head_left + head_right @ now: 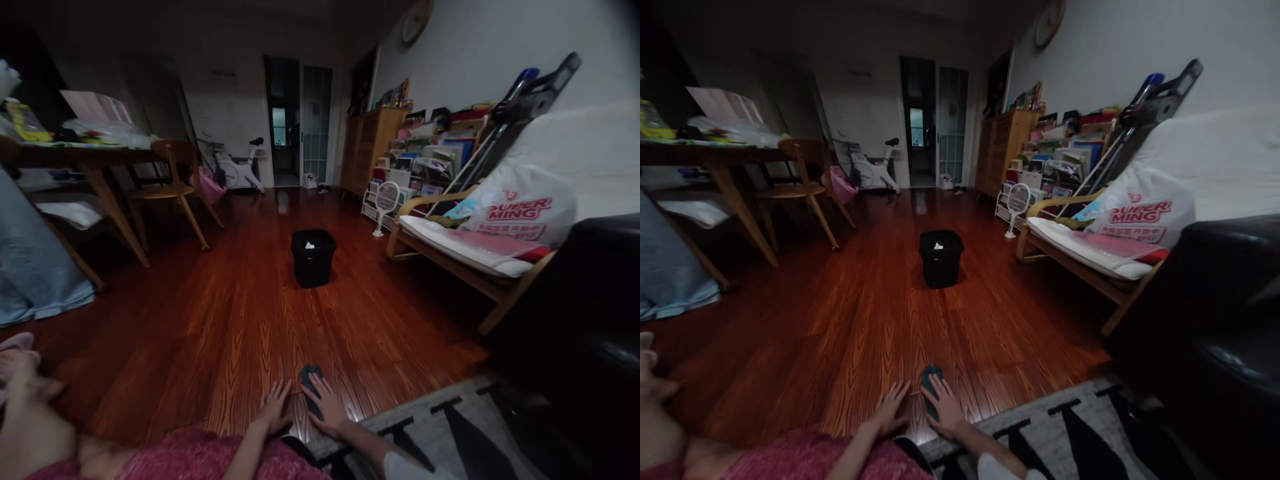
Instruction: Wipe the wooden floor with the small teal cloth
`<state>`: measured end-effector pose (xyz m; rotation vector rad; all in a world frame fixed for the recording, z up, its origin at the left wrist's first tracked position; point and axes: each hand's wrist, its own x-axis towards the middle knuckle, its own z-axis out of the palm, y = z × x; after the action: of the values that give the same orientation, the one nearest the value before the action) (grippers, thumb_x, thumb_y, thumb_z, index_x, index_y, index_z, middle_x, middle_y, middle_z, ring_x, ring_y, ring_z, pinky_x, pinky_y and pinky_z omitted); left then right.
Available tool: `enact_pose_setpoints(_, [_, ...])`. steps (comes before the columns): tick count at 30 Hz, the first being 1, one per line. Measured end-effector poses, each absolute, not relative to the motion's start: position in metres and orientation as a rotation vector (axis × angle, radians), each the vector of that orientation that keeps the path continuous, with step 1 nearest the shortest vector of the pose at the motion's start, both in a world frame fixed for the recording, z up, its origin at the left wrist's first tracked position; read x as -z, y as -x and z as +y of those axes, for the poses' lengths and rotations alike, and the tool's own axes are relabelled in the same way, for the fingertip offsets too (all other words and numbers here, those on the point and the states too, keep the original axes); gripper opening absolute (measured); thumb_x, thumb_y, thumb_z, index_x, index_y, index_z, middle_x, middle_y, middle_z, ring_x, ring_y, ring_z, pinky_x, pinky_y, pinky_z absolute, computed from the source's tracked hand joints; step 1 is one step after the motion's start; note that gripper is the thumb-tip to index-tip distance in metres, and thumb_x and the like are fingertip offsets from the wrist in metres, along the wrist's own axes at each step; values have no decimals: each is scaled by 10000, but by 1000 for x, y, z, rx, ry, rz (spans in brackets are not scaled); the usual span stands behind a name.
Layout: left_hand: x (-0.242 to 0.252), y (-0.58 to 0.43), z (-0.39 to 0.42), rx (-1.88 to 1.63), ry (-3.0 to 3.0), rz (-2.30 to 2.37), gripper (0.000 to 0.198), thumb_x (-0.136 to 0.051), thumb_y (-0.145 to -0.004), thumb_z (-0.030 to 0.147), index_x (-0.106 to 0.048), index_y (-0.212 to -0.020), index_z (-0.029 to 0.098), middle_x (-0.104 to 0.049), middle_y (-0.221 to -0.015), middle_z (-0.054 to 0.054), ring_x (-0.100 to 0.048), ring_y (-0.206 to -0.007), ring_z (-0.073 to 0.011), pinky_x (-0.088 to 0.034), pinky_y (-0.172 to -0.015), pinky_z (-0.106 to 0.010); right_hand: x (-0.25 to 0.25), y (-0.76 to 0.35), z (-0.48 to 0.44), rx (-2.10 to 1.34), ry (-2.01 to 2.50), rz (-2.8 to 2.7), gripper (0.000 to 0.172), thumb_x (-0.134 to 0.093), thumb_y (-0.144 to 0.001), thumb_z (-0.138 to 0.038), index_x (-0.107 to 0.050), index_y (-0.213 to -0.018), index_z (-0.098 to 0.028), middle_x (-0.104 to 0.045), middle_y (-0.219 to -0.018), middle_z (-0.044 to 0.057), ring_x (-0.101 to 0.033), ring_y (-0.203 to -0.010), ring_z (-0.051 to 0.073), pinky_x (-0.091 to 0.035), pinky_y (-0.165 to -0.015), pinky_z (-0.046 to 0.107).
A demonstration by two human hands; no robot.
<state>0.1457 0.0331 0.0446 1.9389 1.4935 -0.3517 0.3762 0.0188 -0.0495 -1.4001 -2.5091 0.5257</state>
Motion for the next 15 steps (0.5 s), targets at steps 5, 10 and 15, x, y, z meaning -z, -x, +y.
enact_pose_setpoints(5, [-52,-117,29,203,-1927,1585,994,-540,-773,498,-39,-1603,279,-53,-1685,-24,30,-1543,-227,-55,-1220,-493,42,-484,36,-406,1655,-2401,657,-427,-915,-499,-380,-1541,-304,-281,-1646,71,-235,-1516,262,-220,-1218,509])
enact_pose_setpoints(10, [-56,-95,25,148,-1865,1624,998,-527,-806,610,-56,-1610,252,-92,-1684,-60,1,-1546,-260,-113,-1216,-494,76,-544,45,-57,2251,-1698,687,-284,-912,-533,-518,-1464,-199,-410,-1570,154,-338,-1470,324,-271,-1168,582])
enact_pose_setpoints(15, [-65,-91,20,180,-1889,1607,978,-514,-825,586,-44,-1610,243,-83,-1686,-49,9,-1546,-228,-89,-1225,-454,102,-476,38,39,2241,-1460,751,-232,-911,-531,-459,-1496,-117,-345,-1591,216,-258,-1496,370,-210,-1163,640])
